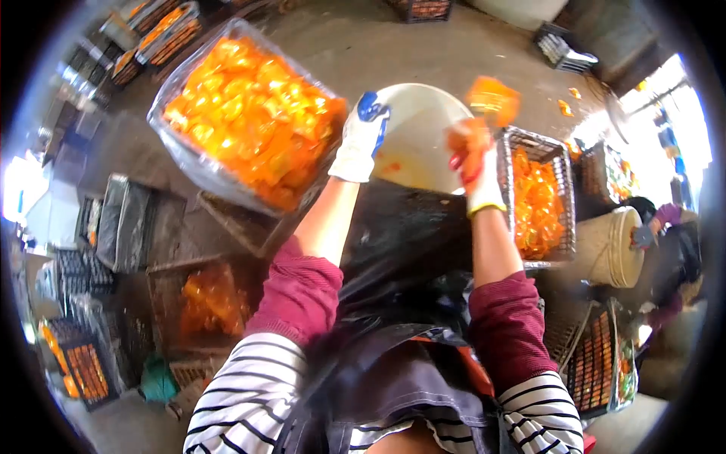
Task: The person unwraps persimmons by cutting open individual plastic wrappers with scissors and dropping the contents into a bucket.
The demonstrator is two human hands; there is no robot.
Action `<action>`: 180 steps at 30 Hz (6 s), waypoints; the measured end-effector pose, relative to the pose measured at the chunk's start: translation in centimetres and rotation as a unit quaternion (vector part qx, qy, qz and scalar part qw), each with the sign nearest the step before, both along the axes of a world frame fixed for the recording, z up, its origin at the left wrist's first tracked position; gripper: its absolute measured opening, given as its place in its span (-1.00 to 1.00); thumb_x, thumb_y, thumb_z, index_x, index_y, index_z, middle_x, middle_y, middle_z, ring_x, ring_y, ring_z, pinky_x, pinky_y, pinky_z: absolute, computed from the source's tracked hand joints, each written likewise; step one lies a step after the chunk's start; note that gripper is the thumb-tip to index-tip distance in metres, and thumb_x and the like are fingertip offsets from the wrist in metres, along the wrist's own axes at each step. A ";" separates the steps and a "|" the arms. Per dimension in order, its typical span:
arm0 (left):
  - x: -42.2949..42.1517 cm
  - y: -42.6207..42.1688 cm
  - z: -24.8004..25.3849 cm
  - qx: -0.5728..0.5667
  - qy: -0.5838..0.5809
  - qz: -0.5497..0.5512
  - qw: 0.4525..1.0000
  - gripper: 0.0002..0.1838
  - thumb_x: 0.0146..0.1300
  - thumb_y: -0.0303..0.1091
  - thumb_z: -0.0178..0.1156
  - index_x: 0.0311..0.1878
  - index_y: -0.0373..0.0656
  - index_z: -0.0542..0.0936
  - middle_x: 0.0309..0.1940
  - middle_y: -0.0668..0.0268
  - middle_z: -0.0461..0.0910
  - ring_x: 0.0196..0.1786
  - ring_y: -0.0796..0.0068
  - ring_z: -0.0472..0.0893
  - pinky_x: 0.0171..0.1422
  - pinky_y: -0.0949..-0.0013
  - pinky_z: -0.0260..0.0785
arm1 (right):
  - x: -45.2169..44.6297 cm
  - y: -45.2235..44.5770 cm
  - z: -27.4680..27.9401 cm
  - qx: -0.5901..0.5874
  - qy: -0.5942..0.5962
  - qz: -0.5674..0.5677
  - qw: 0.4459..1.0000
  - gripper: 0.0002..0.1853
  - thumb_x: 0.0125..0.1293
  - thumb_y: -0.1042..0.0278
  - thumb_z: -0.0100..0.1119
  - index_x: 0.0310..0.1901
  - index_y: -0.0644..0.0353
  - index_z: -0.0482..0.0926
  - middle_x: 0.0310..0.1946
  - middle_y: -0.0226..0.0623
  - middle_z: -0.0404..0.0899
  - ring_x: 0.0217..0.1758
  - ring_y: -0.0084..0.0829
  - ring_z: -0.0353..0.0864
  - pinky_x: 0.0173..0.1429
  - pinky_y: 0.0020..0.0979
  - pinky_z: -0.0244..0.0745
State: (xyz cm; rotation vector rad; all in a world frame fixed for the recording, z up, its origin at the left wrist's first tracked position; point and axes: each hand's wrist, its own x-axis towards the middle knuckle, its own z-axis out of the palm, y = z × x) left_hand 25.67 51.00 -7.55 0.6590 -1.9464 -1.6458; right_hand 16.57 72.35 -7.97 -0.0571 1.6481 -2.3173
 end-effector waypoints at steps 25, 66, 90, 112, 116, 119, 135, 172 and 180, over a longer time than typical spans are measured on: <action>16.0 -12.4 -3.4 -0.313 -0.275 0.044 0.908 -0.53 0.19 -0.04 0.24 0.13 0.02 0.55 -0.08 0.15 0.64 -0.04 0.13 0.62 0.03 0.16 0.45 | -3.3 3.3 -3.4 -0.263 -0.145 0.181 0.936 -0.47 0.35 -0.06 0.09 0.05 0.32 0.45 0.17 0.00 0.40 0.22 -0.18 0.32 0.27 -0.15 0.24; -1.9 0.5 -2.1 0.364 0.188 0.023 0.912 -0.49 0.33 -0.08 0.18 0.20 -0.23 0.44 0.08 0.22 0.51 0.09 0.37 0.52 0.19 0.41 0.38 | 3.0 -1.9 -0.5 0.238 0.081 0.365 0.896 -0.58 0.33 0.37 0.18 0.21 0.21 0.43 -0.10 -0.35 0.59 -0.07 -0.57 0.54 0.03 -0.54 0.41; -0.8 2.5 1.0 0.177 0.137 -0.042 0.974 -0.64 0.26 -0.48 0.22 0.13 -0.27 0.50 -0.02 0.22 0.59 -0.01 0.43 0.58 0.12 0.44 0.46 | 4.0 -2.9 0.2 0.225 0.063 0.256 0.938 -0.66 0.32 0.09 0.18 -0.03 0.17 0.53 -0.40 -0.26 0.59 -0.41 -0.46 0.60 -0.38 -0.52 0.46; -0.9 2.3 -1.8 0.106 0.040 -0.086 0.990 -0.61 0.22 -0.23 0.28 0.09 -0.15 0.54 -0.07 0.23 0.59 -0.05 0.39 0.55 -0.05 0.40 0.47 | 5.0 -2.2 4.2 0.194 -0.031 0.267 0.943 -0.66 0.31 0.12 0.20 -0.01 0.17 0.55 -0.37 -0.39 0.56 -0.41 -0.53 0.57 -0.39 -0.52 0.44; -0.6 2.0 -1.1 0.168 0.011 -0.074 0.983 -0.66 0.29 -0.25 0.19 0.08 -0.16 0.54 -0.05 0.24 0.59 -0.04 0.39 0.56 0.00 0.37 0.46 | 4.7 -2.3 3.6 0.208 -0.041 0.275 0.938 -0.69 0.31 0.13 0.20 -0.03 0.14 0.58 -0.37 -0.40 0.58 -0.43 -0.56 0.52 -0.37 -0.52 0.39; -0.5 1.6 -1.4 0.163 0.064 -0.085 0.981 -0.69 0.34 -0.28 0.12 0.10 -0.17 0.53 -0.06 0.23 0.59 -0.05 0.40 0.57 0.02 0.36 0.47 | 4.9 -2.4 3.7 0.218 -0.047 0.284 0.932 -0.72 0.31 0.17 0.19 -0.04 0.13 0.60 -0.35 -0.41 0.60 -0.45 -0.57 0.49 -0.36 -0.52 0.37; -0.7 2.3 -0.3 0.397 0.081 -0.074 0.911 -0.69 0.31 -0.40 0.15 0.11 -0.15 0.48 -0.12 0.25 0.57 -0.12 0.36 0.59 -0.12 0.41 0.54 | 4.7 -2.0 3.0 0.210 -0.003 0.253 0.944 -0.80 0.39 0.27 0.11 -0.05 0.14 0.58 -0.31 -0.44 0.58 -0.37 -0.60 0.55 -0.34 -0.56 0.42; 10.9 -15.2 -1.5 -0.591 -0.400 0.064 0.698 -0.22 0.03 0.09 0.34 0.26 -0.13 0.37 0.24 0.08 0.35 0.31 0.09 0.30 0.37 -0.02 0.11 | -2.6 3.7 -1.7 -0.385 -0.075 0.216 0.894 -0.45 0.30 -0.07 0.15 0.05 0.33 0.50 0.06 -0.17 0.58 0.10 -0.28 0.58 0.30 -0.20 0.42; 11.8 -16.7 0.2 -0.564 -0.384 -0.008 0.731 -0.27 0.03 0.05 0.34 0.20 -0.17 0.41 -0.04 0.07 0.51 0.02 0.09 0.52 0.12 0.09 0.36 | -2.5 3.3 -2.1 -0.319 -0.142 0.128 0.928 -0.48 0.36 0.00 0.10 0.08 0.35 0.46 0.10 -0.13 0.55 0.12 -0.24 0.54 0.34 -0.18 0.35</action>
